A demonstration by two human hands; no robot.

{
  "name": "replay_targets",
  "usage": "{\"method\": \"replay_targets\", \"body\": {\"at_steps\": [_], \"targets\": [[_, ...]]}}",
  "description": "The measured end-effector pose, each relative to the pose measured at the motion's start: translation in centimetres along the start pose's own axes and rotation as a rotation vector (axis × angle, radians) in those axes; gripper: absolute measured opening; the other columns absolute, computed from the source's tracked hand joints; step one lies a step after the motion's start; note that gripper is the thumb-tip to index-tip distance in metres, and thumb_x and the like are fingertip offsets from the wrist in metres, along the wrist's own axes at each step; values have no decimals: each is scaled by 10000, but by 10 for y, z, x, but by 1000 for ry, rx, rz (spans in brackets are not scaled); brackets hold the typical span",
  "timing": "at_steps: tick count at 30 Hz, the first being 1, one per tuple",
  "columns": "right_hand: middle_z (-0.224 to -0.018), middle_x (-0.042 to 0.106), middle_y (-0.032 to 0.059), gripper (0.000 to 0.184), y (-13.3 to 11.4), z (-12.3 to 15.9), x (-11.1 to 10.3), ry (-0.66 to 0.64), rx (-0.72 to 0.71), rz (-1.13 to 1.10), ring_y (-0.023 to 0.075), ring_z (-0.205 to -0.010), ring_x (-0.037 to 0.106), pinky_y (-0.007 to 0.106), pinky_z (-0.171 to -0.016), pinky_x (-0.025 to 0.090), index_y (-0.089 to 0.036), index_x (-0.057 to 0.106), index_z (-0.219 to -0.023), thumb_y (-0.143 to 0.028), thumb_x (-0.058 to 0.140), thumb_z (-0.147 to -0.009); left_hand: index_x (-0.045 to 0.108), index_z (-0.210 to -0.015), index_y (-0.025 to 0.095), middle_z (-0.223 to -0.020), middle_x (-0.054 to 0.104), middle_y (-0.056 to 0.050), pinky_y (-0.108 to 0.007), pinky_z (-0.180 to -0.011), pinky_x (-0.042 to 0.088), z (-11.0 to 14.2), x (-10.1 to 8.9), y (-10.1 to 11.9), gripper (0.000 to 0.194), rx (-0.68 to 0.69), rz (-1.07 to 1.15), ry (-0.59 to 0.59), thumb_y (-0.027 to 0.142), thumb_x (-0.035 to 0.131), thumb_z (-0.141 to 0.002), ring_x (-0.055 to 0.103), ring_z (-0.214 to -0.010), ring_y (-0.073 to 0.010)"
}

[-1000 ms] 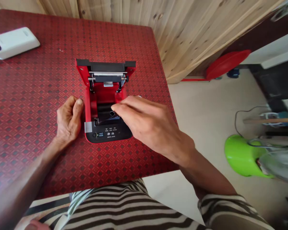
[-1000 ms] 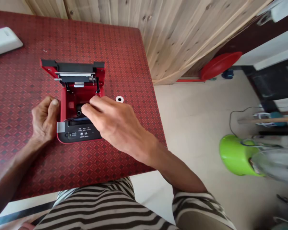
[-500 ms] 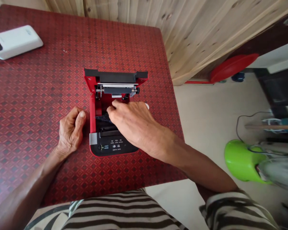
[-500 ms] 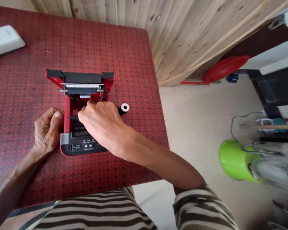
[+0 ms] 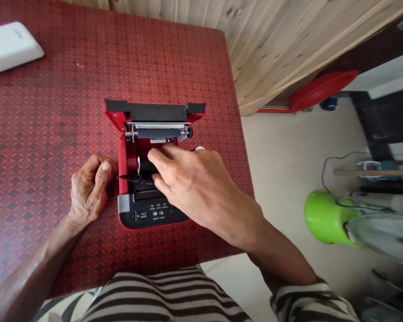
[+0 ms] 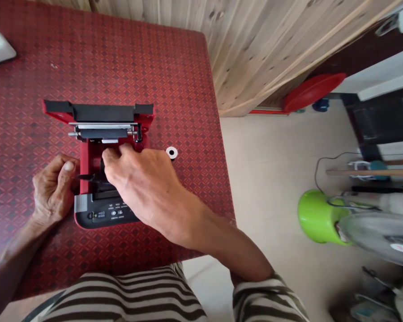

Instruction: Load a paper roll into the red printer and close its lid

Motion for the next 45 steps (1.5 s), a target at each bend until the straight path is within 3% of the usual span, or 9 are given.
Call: {"method": "replay_targets", "body": {"at_steps": [4,8,13,19,23,28,31,37,45], "targets": [[-1021,701,38,216,4,26,-22,187,42,-91,136,-729,646,255,-580,437,-195,632,-1185,-223,472,-1042,608,-796,209,-627,535,24,-268,-565,347,1,-1,-2,373,2,-22,3,498,497,-1004,406,-562,-109],[-1061,720,9,328,34,71,-31,438,117,-500,83,-655,573,235,-595,481,-198,651,-1260,-297,704,-952,588,-775,201,-610,517,27,-253,-547,340,-2,-2,2,373,44,-56,23,497,509,-988,399,-559,-106],[-972,691,6,443,76,115,13,594,219,-1112,109,-690,553,258,-600,487,-272,705,-1253,-321,839,-834,547,-741,189,-570,463,49,-236,-508,296,-9,-3,7,342,101,-95,51,461,529,-949,354,-521,-88],[-880,638,-4,339,82,128,59,615,349,-1397,156,-807,582,337,-794,542,-285,729,-1130,-354,836,-816,557,-777,178,-608,482,46,-239,-544,325,-13,-4,4,308,112,-116,59,435,521,-943,373,-542,-83],[-948,631,-4,332,75,121,74,578,285,-1661,107,-732,535,244,-634,470,-284,690,-1185,-355,762,-869,544,-764,175,-613,465,47,-243,-543,318,-14,-4,7,320,114,-119,60,440,519,-943,356,-544,-80],[-768,529,-45,288,76,108,96,542,237,-1898,64,-534,377,235,-457,296,-244,679,-1075,-396,739,-838,554,-762,169,-615,458,46,-247,-549,309,-14,-2,9,331,130,-149,52,440,520,-950,364,-559,-81],[-742,497,-66,281,80,106,107,531,308,-1874,62,-540,392,227,-479,339,-245,647,-1037,-374,768,-819,547,-754,169,-608,451,49,-248,-544,304,-14,-2,8,346,123,-151,51,447,518,-957,362,-556,-80],[-985,643,-11,309,89,118,105,505,508,-1382,123,-782,596,280,-706,512,-262,590,-1109,-249,730,-834,566,-760,164,-610,479,50,-240,-525,309,-16,-3,4,337,121,-151,57,441,533,-950,376,-545,-73],[-1148,688,35,309,83,119,81,690,431,-959,213,-1090,637,430,-1000,490,-254,651,-1085,-114,649,-810,587,-768,162,-620,500,48,-232,-509,315,-18,-2,5,313,124,-126,56,432,554,-923,380,-538,-69]]}}
Point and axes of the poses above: each hand's wrist, its own z-axis away from the middle knuckle, its own x-axis out of the palm, y = z × x, the point moved 8 cm from there along -z, towards the middle knuckle
